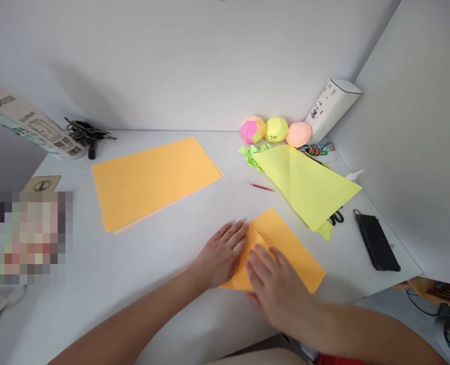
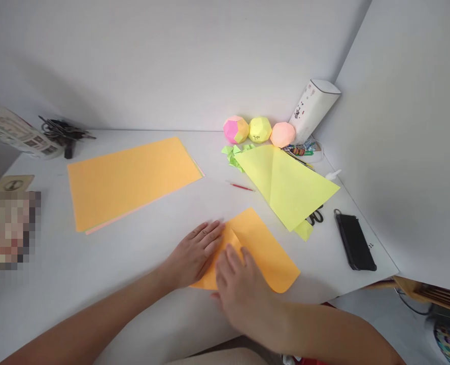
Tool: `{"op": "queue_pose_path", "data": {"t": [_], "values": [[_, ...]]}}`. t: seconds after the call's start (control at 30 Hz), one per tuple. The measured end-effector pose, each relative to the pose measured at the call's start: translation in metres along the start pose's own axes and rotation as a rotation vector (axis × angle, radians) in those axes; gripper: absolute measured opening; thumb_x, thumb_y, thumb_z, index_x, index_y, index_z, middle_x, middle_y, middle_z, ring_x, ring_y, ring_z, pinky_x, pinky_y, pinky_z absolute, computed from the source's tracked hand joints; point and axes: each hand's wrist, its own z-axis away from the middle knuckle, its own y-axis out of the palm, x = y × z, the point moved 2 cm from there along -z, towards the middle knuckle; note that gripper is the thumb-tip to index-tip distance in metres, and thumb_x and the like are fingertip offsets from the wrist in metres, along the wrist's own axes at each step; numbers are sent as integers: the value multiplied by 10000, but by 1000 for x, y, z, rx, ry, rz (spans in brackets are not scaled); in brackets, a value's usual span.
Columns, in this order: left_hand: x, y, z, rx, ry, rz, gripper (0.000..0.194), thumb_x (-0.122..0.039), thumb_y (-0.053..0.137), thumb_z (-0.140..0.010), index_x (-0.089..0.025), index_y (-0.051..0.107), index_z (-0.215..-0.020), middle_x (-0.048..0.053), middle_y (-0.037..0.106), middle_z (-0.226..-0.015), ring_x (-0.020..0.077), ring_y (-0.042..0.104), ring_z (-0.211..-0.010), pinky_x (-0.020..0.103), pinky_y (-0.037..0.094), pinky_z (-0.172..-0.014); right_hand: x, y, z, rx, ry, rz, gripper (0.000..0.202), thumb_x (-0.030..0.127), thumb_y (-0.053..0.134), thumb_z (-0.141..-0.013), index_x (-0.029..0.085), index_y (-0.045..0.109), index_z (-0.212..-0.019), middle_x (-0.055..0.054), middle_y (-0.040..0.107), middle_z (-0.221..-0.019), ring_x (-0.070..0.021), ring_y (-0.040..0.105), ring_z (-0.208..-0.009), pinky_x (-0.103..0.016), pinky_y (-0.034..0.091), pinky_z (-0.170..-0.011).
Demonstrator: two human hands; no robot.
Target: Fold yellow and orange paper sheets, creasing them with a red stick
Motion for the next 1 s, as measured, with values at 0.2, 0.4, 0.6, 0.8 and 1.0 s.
{"op": "queue_pose_path", "data": {"t": [0.2,0.4,0.6,0.8,1.0], "values": [[2,0,-1,31,-10,-21,417,-272,447,-892,-107,545,-1262,118,394,-1478,268,293,-1398,420,248,-1162,65,24,-8,109,-103,149,518,424,496,-923,-35,606,-1137,-273,577,-1189,-368,494,-1127,-519,404,-900],[1,2,1,-15,-16,-27,390,-226,398,-917,-107,554,-1253,119,420,-1461,263,325,-1384,428,268,-1156,70,40,1,154,-230,360,396,298,451,-895,5,663,-1055,-253,641,-1055,-371,578,-996,-540,455,-775],[1,0,0,-23,10,-27,387,-218,354,-936,-96,557,-1243,136,435,-1448,265,337,-1378,437,289,-1148,57,38,34,206,-296,497,414,293,417,-860,6,694,-971,-266,664,-997,-379,615,-896,-535,470,-673],[1,0,1,-17,14,-34,394,-227,333,-946,-92,558,-1241,143,432,-1448,273,339,-1377,448,295,-1142,45,36,73,313,-157,488,359,294,512,-827,-1,706,-895,-300,654,-991,-392,601,-905,-558,462,-669],[0,0,1,-25,10,-44,415,-263,310,-957,-93,557,-1244,137,430,-1451,268,335,-1379,436,279,-1151,32,35,109,320,-38,482,310,232,576,-723,-20,715,-836,-323,650,-984,-426,593,-892,-572,450,-652]]}}
